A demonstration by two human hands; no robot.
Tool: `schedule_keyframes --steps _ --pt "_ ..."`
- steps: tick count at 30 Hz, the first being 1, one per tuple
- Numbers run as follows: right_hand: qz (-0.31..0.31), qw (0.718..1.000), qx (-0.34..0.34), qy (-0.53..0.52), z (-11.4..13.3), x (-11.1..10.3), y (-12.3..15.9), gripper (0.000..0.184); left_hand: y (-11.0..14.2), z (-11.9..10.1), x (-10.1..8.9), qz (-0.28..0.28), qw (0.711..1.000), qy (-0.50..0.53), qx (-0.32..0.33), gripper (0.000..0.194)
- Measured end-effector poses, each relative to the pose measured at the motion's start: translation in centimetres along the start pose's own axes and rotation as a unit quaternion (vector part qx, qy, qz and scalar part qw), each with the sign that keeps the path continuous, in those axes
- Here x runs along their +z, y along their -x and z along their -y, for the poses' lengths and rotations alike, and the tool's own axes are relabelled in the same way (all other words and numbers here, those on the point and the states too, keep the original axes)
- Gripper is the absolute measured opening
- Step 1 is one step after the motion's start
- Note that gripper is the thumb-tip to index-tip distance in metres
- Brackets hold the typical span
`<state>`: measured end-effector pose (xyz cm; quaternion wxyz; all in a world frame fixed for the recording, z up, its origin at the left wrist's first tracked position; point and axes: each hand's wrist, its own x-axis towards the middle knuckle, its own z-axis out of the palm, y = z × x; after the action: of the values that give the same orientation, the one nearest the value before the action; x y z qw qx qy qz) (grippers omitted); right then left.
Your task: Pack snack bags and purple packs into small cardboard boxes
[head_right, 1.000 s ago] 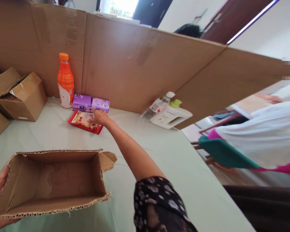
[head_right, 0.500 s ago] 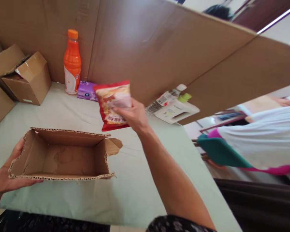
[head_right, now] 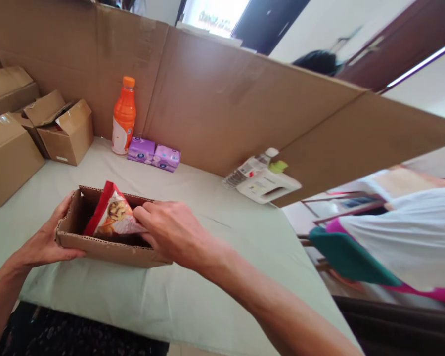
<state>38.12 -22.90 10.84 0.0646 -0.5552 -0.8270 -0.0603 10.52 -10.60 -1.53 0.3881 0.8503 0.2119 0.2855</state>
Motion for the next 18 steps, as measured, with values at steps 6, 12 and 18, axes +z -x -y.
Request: schedule_keyframes --steps 6,12,18 --pt "0.238 0.950 -0.018 -0.201 -1.7 1.2 -2.8 0.027 -0.3 0.1 0.0 0.003 1.000 0.000 0.029 0.115" --pt "0.061 0.956 0.031 -0.285 -2.6 0.9 1.4 0.027 -0.6 0.4 -0.1 -0.002 0.998 -0.013 0.055 0.112" --pt "-0.171 0.939 0.209 -0.212 -2.3 0.3 8.7 0.021 1.2 -0.3 0.0 -0.061 0.996 -0.053 0.033 0.098"
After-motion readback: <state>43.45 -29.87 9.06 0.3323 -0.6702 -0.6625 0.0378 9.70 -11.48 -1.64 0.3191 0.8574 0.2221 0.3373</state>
